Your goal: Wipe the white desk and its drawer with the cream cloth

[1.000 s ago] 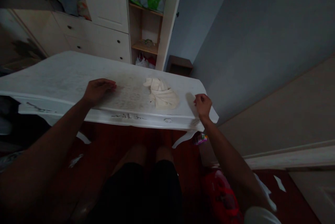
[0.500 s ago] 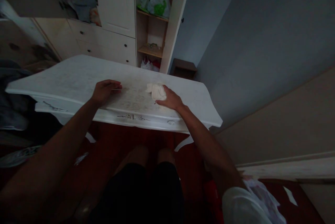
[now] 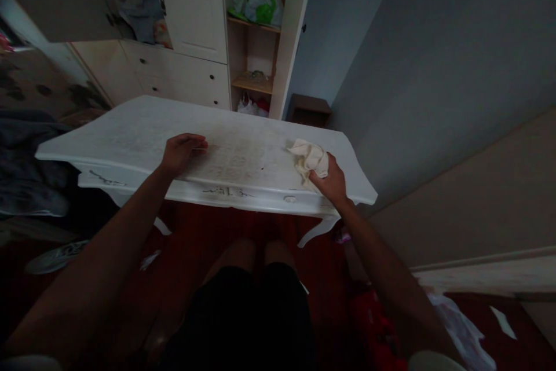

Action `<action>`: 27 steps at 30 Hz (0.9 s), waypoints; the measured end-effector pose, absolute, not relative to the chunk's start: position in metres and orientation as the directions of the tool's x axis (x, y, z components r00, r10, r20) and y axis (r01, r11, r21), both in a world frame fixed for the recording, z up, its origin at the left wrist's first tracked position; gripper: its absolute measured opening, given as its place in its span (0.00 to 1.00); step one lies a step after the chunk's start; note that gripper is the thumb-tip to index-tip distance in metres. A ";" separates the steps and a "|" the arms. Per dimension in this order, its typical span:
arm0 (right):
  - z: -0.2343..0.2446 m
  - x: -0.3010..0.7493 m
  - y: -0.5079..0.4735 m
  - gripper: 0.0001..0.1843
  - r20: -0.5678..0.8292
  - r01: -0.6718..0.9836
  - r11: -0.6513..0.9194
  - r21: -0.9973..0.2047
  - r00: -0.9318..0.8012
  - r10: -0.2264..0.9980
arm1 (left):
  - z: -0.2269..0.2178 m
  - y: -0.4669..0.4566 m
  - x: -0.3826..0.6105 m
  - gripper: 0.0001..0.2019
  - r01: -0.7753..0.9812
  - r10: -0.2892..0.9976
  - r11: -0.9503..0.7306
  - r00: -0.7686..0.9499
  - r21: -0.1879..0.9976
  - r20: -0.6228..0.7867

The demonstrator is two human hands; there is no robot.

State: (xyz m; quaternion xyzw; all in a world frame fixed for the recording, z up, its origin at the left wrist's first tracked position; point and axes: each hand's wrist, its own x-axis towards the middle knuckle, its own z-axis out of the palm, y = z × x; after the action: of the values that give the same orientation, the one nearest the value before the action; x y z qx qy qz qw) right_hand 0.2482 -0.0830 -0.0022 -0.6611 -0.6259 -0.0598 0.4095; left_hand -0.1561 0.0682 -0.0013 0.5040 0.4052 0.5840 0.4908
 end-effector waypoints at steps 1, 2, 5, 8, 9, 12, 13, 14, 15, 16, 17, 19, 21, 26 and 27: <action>-0.002 0.259 -0.088 0.37 0.597 0.873 0.103 -0.476 0.235 0.767 | 0.000 0.067 -0.155 0.07 -0.170 0.981 -0.191 -0.013 0.967 0.192; -0.002 0.269 -0.094 0.37 0.603 0.870 0.088 -0.486 0.261 0.754 | 0.002 0.066 -0.155 0.06 -0.172 0.981 -0.192 -0.020 0.966 0.192; -0.004 0.296 -0.107 0.35 0.621 0.859 0.056 -0.509 0.322 0.714 | 0.009 0.061 -0.152 0.06 -0.152 0.982 -0.183 -0.068 0.971 0.175; -0.006 0.312 -0.114 0.35 0.639 0.854 0.060 -0.518 0.339 0.691 | 0.015 0.058 -0.150 0.06 -0.096 0.984 -0.163 -0.094 0.982 0.154; -0.007 0.315 -0.116 0.35 0.646 0.853 0.066 -0.518 0.339 0.684 | 0.016 0.057 -0.150 0.07 -0.088 0.983 -0.164 -0.094 0.982 0.156; -0.009 0.314 -0.118 0.36 0.658 0.855 0.072 -0.514 0.339 0.673 | 0.016 0.058 -0.149 0.08 -0.077 0.977 -0.192 -0.106 0.978 0.184; -0.009 0.313 -0.119 0.36 0.657 0.856 0.065 -0.513 0.343 0.671 | 0.015 0.058 -0.148 0.08 -0.070 0.975 -0.201 -0.115 0.977 0.192; -0.010 0.311 -0.121 0.36 0.656 0.857 0.054 -0.512 0.349 0.669 | 0.014 0.059 -0.148 0.08 -0.061 0.972 -0.206 -0.126 0.977 0.197; -0.011 0.310 -0.123 0.36 0.653 0.858 0.042 -0.513 0.358 0.667 | 0.013 0.060 -0.148 0.08 -0.052 0.970 -0.210 -0.137 0.976 0.201; -0.011 0.308 -0.126 0.36 0.649 0.857 0.030 -0.515 0.366 0.667 | 0.013 0.061 -0.147 0.07 -0.046 0.967 -0.218 -0.142 0.975 0.209; -0.012 0.307 -0.129 0.36 0.644 0.856 0.021 -0.517 0.372 0.669 | 0.012 0.062 -0.147 0.07 -0.041 0.965 -0.226 -0.143 0.973 0.218; -0.013 0.305 -0.136 0.36 0.633 0.857 0.010 -0.516 0.373 0.679 | 0.011 0.063 -0.147 0.06 -0.023 0.962 -0.239 -0.144 0.971 0.233; -0.012 0.304 -0.144 0.36 0.627 0.864 0.009 -0.504 0.359 0.691 | 0.012 0.062 -0.147 0.05 -0.011 0.961 -0.240 -0.143 0.971 0.236; -0.012 0.301 -0.162 0.35 0.636 0.882 0.009 -0.471 0.333 0.696 | 0.013 0.058 -0.146 0.04 0.025 0.963 -0.236 -0.129 0.971 0.237; -0.015 0.300 -0.169 0.35 0.641 0.885 0.020 -0.465 0.321 0.698 | 0.013 0.058 -0.146 0.04 0.048 0.962 -0.236 -0.131 0.970 0.241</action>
State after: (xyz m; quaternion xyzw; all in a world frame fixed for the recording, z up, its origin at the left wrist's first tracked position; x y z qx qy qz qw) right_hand 0.2998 -0.1685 -0.0146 -0.6915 -0.5721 -0.1097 0.4272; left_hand -0.1456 0.0578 0.0129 0.5292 0.4769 0.5814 0.3929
